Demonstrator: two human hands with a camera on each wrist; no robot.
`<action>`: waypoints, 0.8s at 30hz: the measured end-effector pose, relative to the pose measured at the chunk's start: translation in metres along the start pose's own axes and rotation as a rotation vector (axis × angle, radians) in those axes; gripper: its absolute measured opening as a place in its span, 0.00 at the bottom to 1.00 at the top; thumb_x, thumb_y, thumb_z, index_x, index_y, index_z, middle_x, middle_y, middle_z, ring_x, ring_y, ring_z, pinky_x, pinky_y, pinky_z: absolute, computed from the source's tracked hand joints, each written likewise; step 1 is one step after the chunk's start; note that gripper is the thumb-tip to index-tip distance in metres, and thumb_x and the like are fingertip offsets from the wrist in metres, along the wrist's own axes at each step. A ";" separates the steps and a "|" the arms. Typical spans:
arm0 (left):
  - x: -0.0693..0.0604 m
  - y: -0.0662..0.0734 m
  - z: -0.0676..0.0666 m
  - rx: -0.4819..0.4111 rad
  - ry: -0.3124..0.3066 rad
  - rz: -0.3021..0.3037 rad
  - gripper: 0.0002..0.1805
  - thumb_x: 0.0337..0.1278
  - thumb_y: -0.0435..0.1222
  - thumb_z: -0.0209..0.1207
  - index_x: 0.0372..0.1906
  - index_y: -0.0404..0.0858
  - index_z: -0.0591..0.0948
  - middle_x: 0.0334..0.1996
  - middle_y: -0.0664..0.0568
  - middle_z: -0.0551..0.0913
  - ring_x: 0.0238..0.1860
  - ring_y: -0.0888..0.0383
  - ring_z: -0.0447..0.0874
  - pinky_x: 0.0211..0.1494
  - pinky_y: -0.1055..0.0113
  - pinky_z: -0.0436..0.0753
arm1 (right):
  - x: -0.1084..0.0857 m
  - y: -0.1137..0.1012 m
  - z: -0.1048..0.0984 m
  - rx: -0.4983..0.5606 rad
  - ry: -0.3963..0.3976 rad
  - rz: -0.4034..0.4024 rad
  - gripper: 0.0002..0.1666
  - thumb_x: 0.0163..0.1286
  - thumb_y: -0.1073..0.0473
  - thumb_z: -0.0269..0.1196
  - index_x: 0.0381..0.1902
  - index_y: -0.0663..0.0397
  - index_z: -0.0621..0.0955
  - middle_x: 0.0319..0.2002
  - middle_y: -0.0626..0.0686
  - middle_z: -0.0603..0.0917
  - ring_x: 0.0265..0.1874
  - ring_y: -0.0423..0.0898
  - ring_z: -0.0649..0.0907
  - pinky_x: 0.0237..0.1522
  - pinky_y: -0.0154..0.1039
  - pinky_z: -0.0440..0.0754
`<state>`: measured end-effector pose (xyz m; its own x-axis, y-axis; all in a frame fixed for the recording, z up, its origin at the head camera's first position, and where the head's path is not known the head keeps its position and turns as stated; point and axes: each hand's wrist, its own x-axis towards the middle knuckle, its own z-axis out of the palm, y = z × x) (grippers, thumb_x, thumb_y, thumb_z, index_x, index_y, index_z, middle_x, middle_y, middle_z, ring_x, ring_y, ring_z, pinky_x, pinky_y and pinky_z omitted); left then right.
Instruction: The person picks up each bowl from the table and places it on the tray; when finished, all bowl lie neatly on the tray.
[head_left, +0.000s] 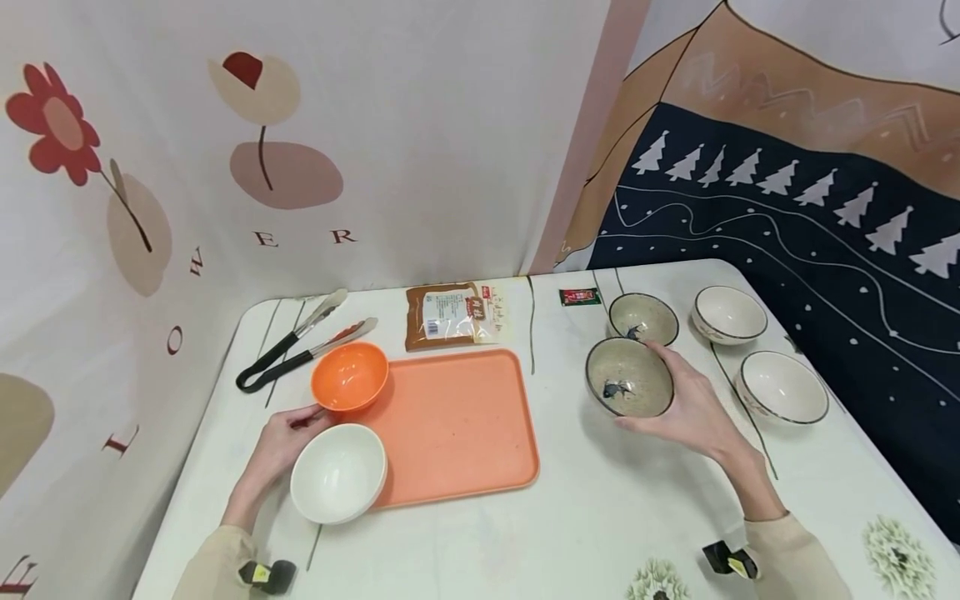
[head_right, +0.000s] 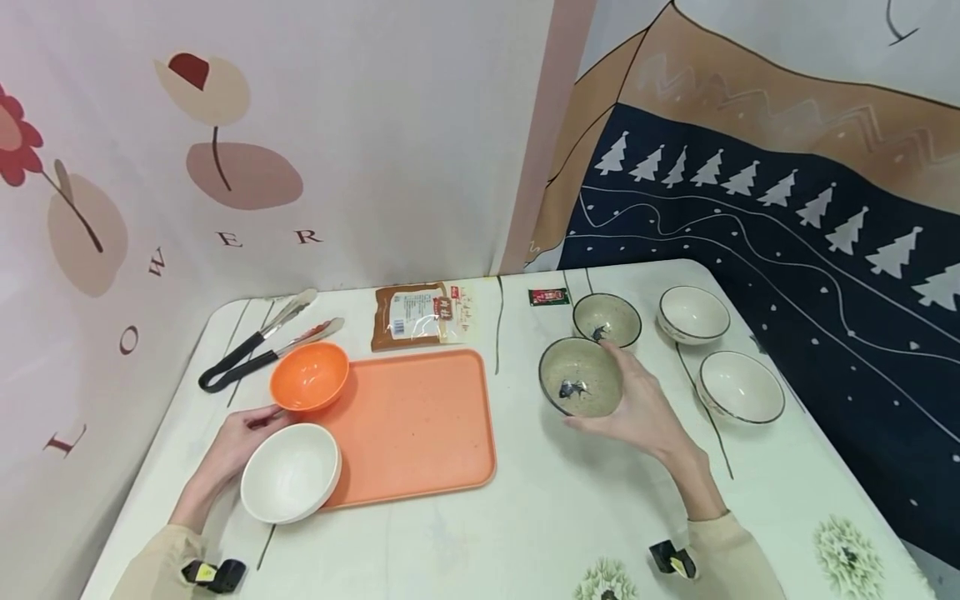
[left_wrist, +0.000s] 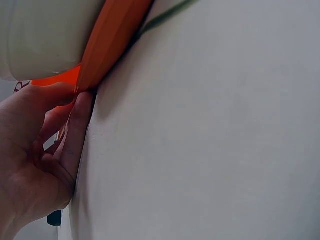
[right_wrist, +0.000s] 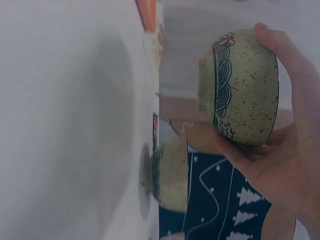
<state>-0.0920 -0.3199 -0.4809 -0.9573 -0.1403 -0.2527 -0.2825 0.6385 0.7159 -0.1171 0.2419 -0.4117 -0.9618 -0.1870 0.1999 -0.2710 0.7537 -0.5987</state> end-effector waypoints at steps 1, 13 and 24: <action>0.000 0.000 0.000 0.002 -0.001 -0.001 0.33 0.71 0.49 0.59 0.68 0.29 0.73 0.54 0.33 0.85 0.52 0.46 0.84 0.46 0.68 0.85 | 0.001 -0.003 0.003 0.010 -0.011 -0.008 0.70 0.39 0.42 0.84 0.76 0.59 0.63 0.68 0.67 0.73 0.63 0.67 0.75 0.58 0.66 0.74; 0.001 -0.001 0.000 0.005 0.002 0.001 0.32 0.70 0.50 0.60 0.67 0.30 0.74 0.51 0.36 0.87 0.47 0.57 0.83 0.41 0.76 0.78 | 0.012 -0.031 0.035 0.051 -0.112 -0.127 0.72 0.37 0.38 0.84 0.75 0.58 0.63 0.69 0.64 0.72 0.64 0.63 0.77 0.59 0.65 0.77; 0.001 -0.001 0.001 -0.010 0.015 0.019 0.31 0.71 0.48 0.60 0.67 0.30 0.75 0.52 0.35 0.86 0.45 0.62 0.85 0.41 0.78 0.79 | 0.018 -0.054 0.068 0.122 -0.188 -0.236 0.73 0.35 0.38 0.83 0.75 0.61 0.64 0.66 0.60 0.76 0.62 0.57 0.79 0.61 0.59 0.78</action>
<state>-0.0921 -0.3201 -0.4827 -0.9633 -0.1397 -0.2290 -0.2647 0.6337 0.7269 -0.1221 0.1551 -0.4280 -0.8592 -0.4691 0.2045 -0.4790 0.5968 -0.6437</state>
